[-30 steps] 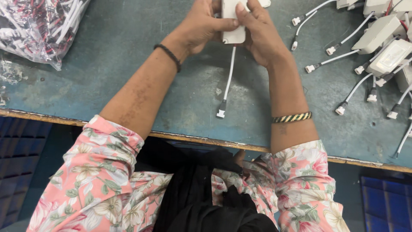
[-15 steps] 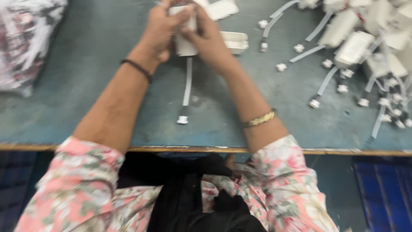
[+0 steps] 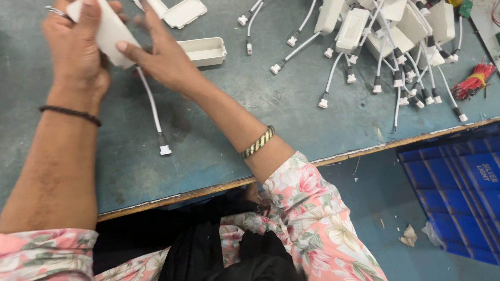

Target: The person assembles small electronic modules by placing circuit boards into white plastic housings, routing wires through openings, and snapping the housings closed. The person handles multiple units one at a time, repeating the same steps for each module.

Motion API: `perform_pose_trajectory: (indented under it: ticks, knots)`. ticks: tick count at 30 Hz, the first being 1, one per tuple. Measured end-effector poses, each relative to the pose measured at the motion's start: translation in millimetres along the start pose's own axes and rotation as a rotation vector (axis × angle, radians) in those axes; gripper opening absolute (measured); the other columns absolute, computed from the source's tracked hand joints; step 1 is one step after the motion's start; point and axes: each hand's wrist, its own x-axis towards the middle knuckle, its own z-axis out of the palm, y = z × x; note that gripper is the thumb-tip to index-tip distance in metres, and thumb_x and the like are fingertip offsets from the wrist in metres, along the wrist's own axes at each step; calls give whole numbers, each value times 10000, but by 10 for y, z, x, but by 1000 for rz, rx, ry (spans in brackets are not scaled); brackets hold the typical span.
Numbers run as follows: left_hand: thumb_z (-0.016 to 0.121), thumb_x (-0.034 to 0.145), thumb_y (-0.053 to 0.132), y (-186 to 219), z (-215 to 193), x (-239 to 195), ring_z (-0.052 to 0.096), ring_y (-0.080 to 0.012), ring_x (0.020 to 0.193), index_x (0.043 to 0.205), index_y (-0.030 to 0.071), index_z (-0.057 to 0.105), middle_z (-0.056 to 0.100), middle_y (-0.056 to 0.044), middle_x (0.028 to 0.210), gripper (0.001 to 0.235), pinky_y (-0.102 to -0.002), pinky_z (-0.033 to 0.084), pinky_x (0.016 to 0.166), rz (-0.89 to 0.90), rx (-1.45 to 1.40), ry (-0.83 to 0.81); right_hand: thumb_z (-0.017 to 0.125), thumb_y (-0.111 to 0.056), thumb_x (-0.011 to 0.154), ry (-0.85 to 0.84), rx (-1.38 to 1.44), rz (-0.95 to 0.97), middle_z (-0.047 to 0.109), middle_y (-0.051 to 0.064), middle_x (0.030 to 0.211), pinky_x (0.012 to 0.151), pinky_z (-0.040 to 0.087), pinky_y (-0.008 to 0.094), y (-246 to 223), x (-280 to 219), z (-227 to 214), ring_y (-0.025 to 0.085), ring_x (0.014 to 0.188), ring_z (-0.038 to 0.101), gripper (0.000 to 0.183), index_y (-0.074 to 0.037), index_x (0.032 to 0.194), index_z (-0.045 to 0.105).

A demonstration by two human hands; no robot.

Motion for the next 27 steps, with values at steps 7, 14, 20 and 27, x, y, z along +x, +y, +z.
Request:
perform_pose_trajectory:
  ticks: [7, 14, 20, 27]
  knots:
    - [649, 1198, 240, 58, -117, -32, 667, -301, 1114, 1352, 0, 493, 649, -173, 1258, 325, -446, 577, 985, -108, -83, -140, 777, -307, 934, -27, 195, 113, 777, 328, 1175, 723, 700, 341, -75, -26, 71, 251, 876, 800, 923, -57, 1665, 272]
    - [649, 1182, 318, 27, -51, -14, 655, -371, 1202, 1498, 44, 439, 606, -196, 1343, 468, -512, 597, 1048, -152, -7, -156, 760, -262, 937, -4, 248, -95, 635, 160, 1187, 699, 678, 360, 38, -26, 112, 218, 967, 747, 924, -228, 1654, 178]
    - [598, 1136, 466, 102, 63, -14, 608, -325, 1355, 1583, 92, 415, 581, -152, 1486, 611, -475, 558, 1148, -214, 12, -228, 687, -239, 1004, -19, 246, -79, 599, 143, 1233, 754, 674, 368, 77, -36, 149, 230, 1030, 719, 805, -276, 1656, 214]
    - [573, 1105, 347, 516, -116, -39, 599, -228, 1244, 1423, 96, 495, 609, -60, 1338, 413, -428, 525, 1088, -307, -39, -398, 610, -196, 1033, -85, 349, 73, 580, 191, 1333, 744, 683, 392, -125, -107, 252, 246, 907, 744, 784, -223, 1658, 138]
